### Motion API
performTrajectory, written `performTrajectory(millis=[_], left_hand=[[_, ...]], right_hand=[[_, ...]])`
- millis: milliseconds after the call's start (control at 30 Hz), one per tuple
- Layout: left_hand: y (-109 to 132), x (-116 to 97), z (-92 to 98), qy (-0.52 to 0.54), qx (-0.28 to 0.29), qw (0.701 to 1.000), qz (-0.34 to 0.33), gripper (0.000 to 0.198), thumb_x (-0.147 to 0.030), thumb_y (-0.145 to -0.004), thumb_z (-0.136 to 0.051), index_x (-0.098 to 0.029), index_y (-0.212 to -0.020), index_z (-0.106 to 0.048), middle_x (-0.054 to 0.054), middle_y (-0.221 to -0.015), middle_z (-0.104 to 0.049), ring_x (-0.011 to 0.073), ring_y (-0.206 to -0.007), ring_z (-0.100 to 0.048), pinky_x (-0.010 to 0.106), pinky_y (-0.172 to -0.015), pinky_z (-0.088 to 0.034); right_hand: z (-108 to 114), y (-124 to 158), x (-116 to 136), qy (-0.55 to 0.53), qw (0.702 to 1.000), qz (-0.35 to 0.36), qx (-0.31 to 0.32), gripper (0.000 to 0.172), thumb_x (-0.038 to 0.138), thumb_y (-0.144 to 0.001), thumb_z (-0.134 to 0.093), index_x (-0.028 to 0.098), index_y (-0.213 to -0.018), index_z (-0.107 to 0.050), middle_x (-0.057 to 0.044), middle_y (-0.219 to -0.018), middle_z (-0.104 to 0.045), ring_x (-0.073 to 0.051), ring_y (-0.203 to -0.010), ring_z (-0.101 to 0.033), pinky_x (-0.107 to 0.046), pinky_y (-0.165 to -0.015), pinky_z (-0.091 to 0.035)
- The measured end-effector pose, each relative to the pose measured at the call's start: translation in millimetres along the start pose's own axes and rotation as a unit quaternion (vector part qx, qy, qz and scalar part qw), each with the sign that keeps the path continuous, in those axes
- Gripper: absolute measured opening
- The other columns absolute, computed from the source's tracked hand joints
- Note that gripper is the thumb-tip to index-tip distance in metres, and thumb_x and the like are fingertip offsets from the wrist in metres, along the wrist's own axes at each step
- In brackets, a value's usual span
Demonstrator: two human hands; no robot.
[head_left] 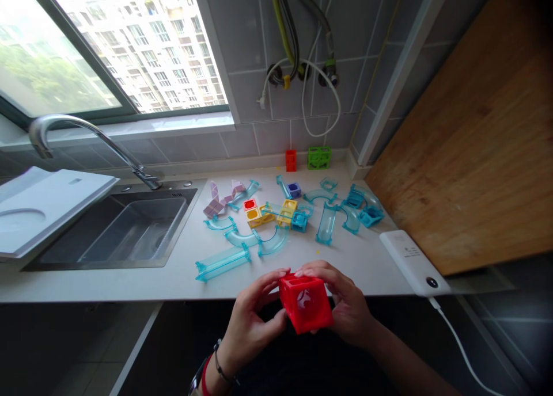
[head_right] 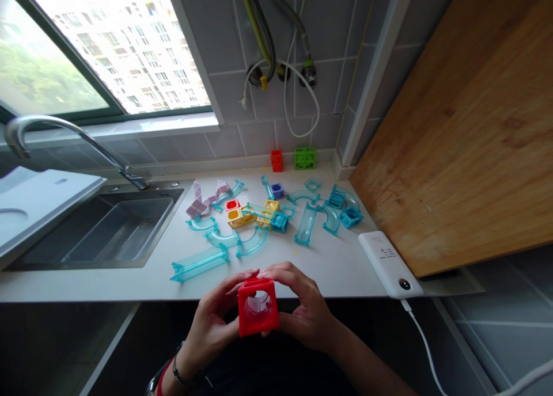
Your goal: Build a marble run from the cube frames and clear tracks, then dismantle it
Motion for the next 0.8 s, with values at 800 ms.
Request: performTrajectory(millis=[800], left_hand=[[4.4,4.6,8.7,-0.061,0.007,0.996,-0.067,0.055,-0.020,-0.078,-0.080,-0.026,-0.130,-0.062,0.009,-0.128,-0.069,0.0298,-0.111,-0.069,0.041,-0.092,-0.061]], right_hand=[[1.8,-6.1,1.9,0.015,1.000,0.014,0.001,0.076,0.033,-0.059,-0.095,0.033,-0.127,-0.063,-0.007,-0.110,-0.071,-0.030,-0.099,-0.067,-0.041,-0.087,-0.057]])
Point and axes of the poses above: each hand's wrist, its own y-axis away from the middle knuckle, its own z-axis out of the back of the hand, x = y × z, the point moved 10 cm from there along -y, towards the middle knuckle
